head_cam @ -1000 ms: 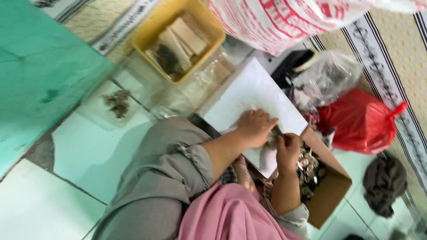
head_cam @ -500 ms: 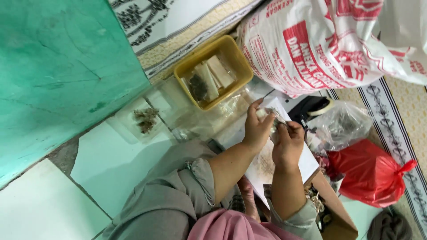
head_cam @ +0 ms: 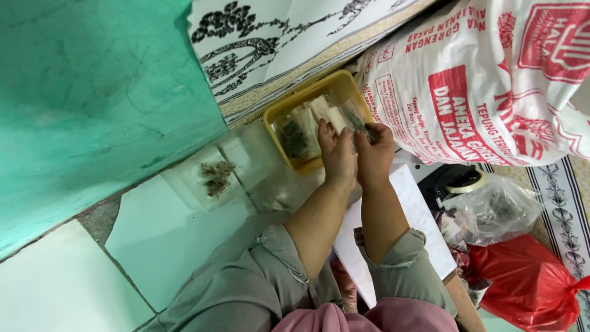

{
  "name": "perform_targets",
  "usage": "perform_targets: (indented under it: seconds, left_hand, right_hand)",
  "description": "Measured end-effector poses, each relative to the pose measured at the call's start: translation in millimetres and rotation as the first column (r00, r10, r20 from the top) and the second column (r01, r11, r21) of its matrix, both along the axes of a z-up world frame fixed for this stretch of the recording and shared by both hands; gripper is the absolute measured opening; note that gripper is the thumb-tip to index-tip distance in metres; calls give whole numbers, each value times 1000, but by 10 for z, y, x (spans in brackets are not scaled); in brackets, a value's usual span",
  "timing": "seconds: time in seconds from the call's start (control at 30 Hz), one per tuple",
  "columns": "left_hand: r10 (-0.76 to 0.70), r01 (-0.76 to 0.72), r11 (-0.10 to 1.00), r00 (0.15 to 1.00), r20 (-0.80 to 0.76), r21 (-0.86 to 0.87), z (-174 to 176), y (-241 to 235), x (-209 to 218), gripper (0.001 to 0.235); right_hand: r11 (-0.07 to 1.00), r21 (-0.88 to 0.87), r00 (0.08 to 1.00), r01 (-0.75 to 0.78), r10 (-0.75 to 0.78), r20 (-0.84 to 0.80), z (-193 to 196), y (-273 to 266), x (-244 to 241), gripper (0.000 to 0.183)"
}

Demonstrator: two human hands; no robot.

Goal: The person picks up metal parts from a large box, places them onto a white surface to group them, and then puts a group of the parts into a small plastic bag.

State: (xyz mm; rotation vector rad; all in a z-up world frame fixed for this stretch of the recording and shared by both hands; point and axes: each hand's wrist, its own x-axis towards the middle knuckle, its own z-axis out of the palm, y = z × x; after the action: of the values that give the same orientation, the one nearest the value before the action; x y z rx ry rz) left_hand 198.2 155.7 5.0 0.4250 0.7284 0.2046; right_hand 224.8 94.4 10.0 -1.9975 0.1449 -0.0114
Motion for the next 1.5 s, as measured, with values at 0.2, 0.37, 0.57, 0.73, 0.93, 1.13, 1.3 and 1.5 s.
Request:
perform_targets:
  seconds: [0.2, 0.37, 0.57, 0.73, 0.93, 1.13, 1.3, 1.5]
  left_hand:
    - [39, -39, 999, 998, -48, 7, -226, 88, 136, 76]
    - [-63, 63, 998, 996, -65, -6, 9, 283, 113, 74]
    - [-67, 74, 993, 994, -81, 92, 42, 223, 96, 76]
    - [76, -78, 985, 997, 24, 154, 66, -140, 72, 64]
    - [-231, 67, 748, 959, 165, 660, -27, -616, -424, 53]
    - [-823, -29, 132, 554, 125, 991, -115, -1110, -1296, 50]
    - [-927, -291, -200, 366, -84, 935, -106, -1399, -1768, 47]
    - [-938, -404, -322, 261, -230, 856, 52, -1345, -1726, 49]
  right_hand:
    - [974, -174, 990, -142, 140, -22, -130, 122, 226, 38]
    - [964, -147, 975, -220, 220, -16, -59, 201, 97, 43]
    - [965, -179, 971, -192, 213, 105, 102, 84, -327, 33]
    - [969, -177, 931, -171, 217, 294, 231, -247, -1110, 19]
    - [975, -201, 954, -99, 151, 260, 399, -932, -2034, 24]
    - [969, -181, 944, 166, -104, 313, 438, -1648, -2638, 17]
    - [900, -321, 911, 296, -165, 378, 320, -2205, -2917, 15]
    - [767, -429, 824, 478, -222, 522, 477, -3173, -2759, 12]
